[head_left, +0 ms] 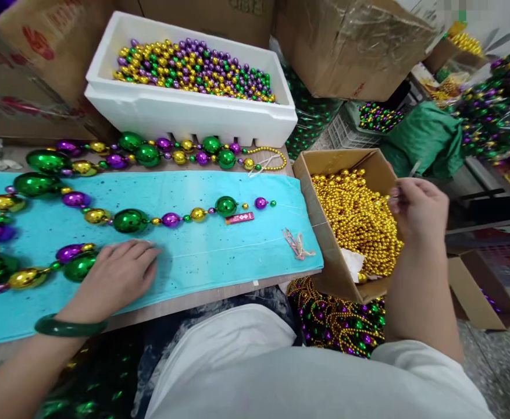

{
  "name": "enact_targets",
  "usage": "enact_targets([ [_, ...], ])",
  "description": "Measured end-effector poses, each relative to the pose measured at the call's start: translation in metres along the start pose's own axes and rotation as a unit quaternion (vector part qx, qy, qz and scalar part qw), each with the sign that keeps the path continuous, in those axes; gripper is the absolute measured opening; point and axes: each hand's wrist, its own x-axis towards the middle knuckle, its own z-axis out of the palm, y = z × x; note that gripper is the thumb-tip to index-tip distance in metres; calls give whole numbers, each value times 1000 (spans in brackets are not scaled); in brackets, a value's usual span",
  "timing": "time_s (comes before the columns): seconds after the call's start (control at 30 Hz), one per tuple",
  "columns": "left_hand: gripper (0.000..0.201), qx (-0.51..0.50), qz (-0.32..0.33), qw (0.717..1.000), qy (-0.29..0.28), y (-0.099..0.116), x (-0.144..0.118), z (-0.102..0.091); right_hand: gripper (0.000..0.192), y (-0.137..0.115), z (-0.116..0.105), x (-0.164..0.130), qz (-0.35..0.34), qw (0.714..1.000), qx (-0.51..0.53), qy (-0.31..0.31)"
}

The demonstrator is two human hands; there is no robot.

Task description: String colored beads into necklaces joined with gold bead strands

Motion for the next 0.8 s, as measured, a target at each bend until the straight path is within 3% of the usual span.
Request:
enact_targets([
  [0.13, 35, -104, -7, 993, 55, 46, 37, -7, 14, -38, 56, -48, 16, 977, 41, -208],
  [0.23, 33, -275, -13, 957, 90, 97, 73, -21, 20, -63, 94, -74, 28, 943, 70, -324],
  [0.3, 34, -422, -19, 903, 80, 129, 93, -32, 22, -75, 113, -85, 30, 920, 92, -379],
  [0.4, 42, -655, -27, 755, -15, 159, 111, -45, 23, -85, 133, -98, 27, 891, 109, -441],
  [0.47, 41, -746, -34, 662, -65, 166, 115, -47, 24, -87, 144, -103, 23, 877, 111, -468],
  [0.5, 37, -770, -41, 632, -81, 167, 114, -46, 24, -88, 149, -105, 20, 872, 111, -476],
  [0.6, 24, -805, -80, 577, -110, 160, 106, -38, 24, -88, 160, -108, 11, 868, 114, -484],
  [0.7, 26, -826, -126, 536, -119, 149, 94, -29, 24, -85, 167, -106, 10, 871, 125, -475],
  [0.73, 27, -825, -140, 535, -117, 144, 90, -28, 25, -84, 169, -105, 12, 873, 129, -470],
  [0.8, 27, -804, -167, 561, -109, 130, 80, -27, 26, -78, 170, -101, 18, 881, 134, -454],
])
